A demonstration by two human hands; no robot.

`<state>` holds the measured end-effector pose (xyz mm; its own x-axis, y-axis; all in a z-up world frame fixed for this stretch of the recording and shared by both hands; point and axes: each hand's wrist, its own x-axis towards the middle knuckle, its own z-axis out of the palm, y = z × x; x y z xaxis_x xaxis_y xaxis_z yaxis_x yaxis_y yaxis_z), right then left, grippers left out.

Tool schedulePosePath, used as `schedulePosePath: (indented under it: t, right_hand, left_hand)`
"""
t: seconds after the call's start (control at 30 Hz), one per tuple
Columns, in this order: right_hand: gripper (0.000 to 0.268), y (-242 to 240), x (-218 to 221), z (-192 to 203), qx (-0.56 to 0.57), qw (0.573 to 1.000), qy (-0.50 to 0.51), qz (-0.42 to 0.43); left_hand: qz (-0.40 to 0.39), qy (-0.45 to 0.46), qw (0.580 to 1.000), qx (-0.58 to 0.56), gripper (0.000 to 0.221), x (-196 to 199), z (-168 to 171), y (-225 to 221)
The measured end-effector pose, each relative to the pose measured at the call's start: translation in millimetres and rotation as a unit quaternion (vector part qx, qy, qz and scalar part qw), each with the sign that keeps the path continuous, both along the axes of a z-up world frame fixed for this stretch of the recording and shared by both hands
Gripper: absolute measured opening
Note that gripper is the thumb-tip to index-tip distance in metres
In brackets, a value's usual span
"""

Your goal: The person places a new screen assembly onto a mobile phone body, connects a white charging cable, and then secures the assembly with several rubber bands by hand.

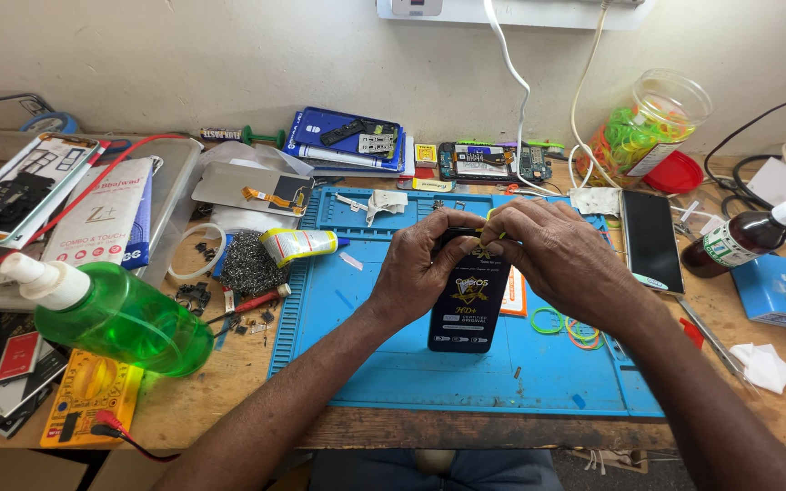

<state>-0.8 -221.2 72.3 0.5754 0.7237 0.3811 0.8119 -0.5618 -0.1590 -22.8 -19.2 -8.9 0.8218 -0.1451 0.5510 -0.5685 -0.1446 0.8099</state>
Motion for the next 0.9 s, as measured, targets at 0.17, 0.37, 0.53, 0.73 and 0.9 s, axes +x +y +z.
schedulePosePath:
  t: [0.17, 0.37, 0.53, 0.73, 0.9]
  right_hand:
    - [0.019, -3, 4, 9, 0.005, 0.997, 0.074, 0.018]
    - [0.020, -4, 4, 10, 0.024, 0.992, 0.118, 0.021]
    - [0.017, -6, 7, 2, 0.080, 0.991, 0.104, -0.006]
    - [0.035, -18, -35, -53, 0.245, 0.958, 0.065, -0.132]
    - [0.028, -26, -68, -83, 0.289, 0.936, 0.060, -0.189]
  left_hand:
    - [-0.042, 0.007, 0.999, -0.005, 0.028, 0, 2, 0]
    - [-0.032, -0.018, 0.999, 0.010, 0.039, 1, 3, 1]
    - [-0.053, 0.028, 0.995, -0.076, 0.031, 2, -2, 1]
    - [-0.055, 0.091, 0.973, -0.203, 0.028, 8, 6, 13]
    - [-0.057, 0.099, 0.972, -0.204, 0.026, 11, 2, 16]
